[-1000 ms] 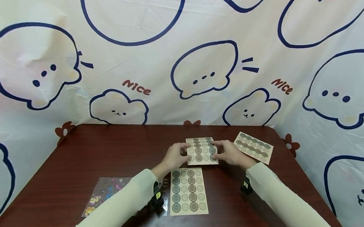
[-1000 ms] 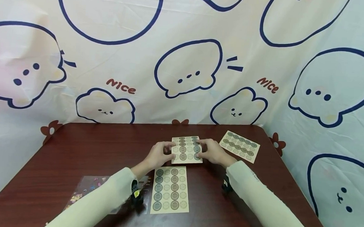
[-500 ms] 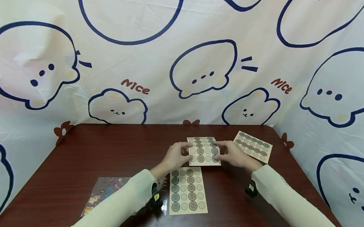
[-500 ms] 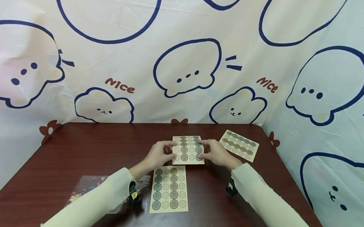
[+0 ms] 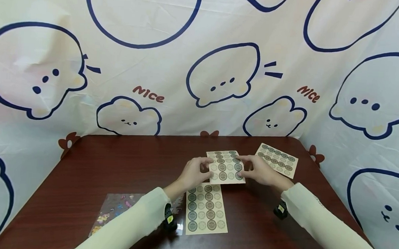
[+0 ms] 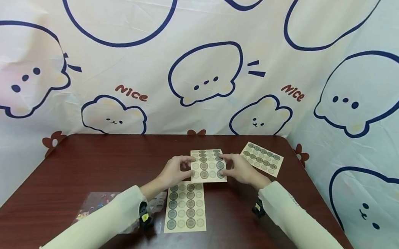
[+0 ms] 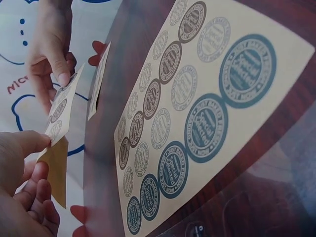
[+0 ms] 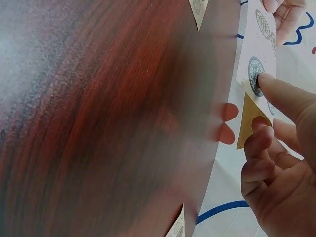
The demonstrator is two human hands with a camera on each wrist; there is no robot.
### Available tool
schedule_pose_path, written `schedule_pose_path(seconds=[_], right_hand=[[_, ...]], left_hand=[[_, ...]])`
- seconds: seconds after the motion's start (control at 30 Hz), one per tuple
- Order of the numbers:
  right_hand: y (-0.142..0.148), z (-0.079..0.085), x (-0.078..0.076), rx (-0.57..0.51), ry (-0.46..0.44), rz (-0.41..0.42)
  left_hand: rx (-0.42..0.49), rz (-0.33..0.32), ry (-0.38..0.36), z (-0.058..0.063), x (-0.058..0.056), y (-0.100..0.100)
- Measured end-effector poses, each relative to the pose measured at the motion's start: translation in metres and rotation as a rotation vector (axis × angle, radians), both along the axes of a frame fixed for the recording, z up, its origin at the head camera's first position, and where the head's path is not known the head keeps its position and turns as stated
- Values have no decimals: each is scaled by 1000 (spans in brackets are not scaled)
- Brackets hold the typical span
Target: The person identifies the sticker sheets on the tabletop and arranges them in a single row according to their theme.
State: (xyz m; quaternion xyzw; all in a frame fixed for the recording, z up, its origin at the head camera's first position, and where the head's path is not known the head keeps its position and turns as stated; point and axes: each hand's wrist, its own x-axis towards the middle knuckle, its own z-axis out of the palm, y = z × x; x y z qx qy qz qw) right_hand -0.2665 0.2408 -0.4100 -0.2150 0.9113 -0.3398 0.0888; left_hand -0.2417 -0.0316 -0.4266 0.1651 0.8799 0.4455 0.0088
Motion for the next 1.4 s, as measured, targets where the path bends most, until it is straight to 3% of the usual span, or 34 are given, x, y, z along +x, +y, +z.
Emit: schedule_pose_path(seconds=[0.87,1.4], right_hand=[[14,-7,19,-38,50,44],[20,0,32,-18,37,41]], left_hand=[[15,-69,24,3,21,5],[33,-84,21,5,32,7]])
